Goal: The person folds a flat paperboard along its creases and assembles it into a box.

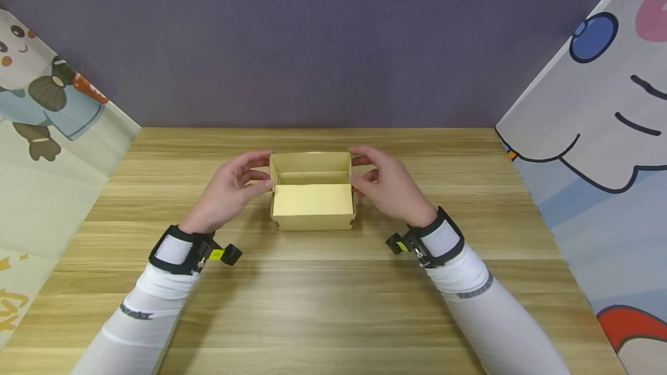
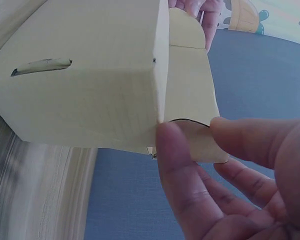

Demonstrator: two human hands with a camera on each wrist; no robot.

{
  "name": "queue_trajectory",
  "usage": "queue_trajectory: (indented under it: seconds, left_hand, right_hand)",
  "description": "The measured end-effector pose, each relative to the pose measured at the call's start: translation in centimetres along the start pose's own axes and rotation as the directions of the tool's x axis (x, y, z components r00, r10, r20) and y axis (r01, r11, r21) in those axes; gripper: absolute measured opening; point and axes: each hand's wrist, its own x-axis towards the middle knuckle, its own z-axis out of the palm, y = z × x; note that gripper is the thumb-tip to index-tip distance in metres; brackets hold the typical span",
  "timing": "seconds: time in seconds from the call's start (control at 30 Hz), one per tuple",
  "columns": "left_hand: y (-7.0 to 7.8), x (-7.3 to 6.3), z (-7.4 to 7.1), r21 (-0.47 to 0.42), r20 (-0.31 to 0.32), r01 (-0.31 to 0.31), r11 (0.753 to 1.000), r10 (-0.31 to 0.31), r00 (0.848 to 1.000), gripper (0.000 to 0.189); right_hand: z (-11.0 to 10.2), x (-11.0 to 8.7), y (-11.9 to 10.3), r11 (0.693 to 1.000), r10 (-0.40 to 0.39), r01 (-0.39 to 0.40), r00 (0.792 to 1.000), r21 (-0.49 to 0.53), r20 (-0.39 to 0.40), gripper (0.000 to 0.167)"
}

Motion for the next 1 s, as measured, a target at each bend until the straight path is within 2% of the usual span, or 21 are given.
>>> queue_trajectory:
  seconds: [0.3, 0.6, 0.8, 1.0]
  left_hand:
    - [-0.12, -0.27, 0.13, -0.006, -0.004, -0.009, 1.000, 0.009, 1.000, 0.059]
    - [-0.03, -0.27, 0.23, 0.015, -0.007, -0.011, 1.000, 0.012, 1.000, 0.059]
    - [0.13, -0.30, 0.27, 0.030, -0.012, -0.012, 0.999, 0.013, 1.000, 0.059]
    - [0.01, -0.19, 0.30, 0.025, -0.011, -0.007, 1.000, 0.007, 1.000, 0.059]
  right_hand:
    - [-0.09, -0.20, -0.03, 1.000, 0.007, -0.007, 1.000, 0.013, 0.005, 0.052]
    - [-0.25, -0.13, -0.18, 1.000, 0.018, -0.018, 1.000, -0.018, 0.023, 0.050]
    - [-0.17, 0.02, -0.13, 0.998, 0.018, -0.018, 1.000, -0.057, 0.006, 0.050]
    - [-0.03, 0.10, -0.18, 0.999, 0.023, -0.023, 1.000, -0.048, -0.004, 0.051]
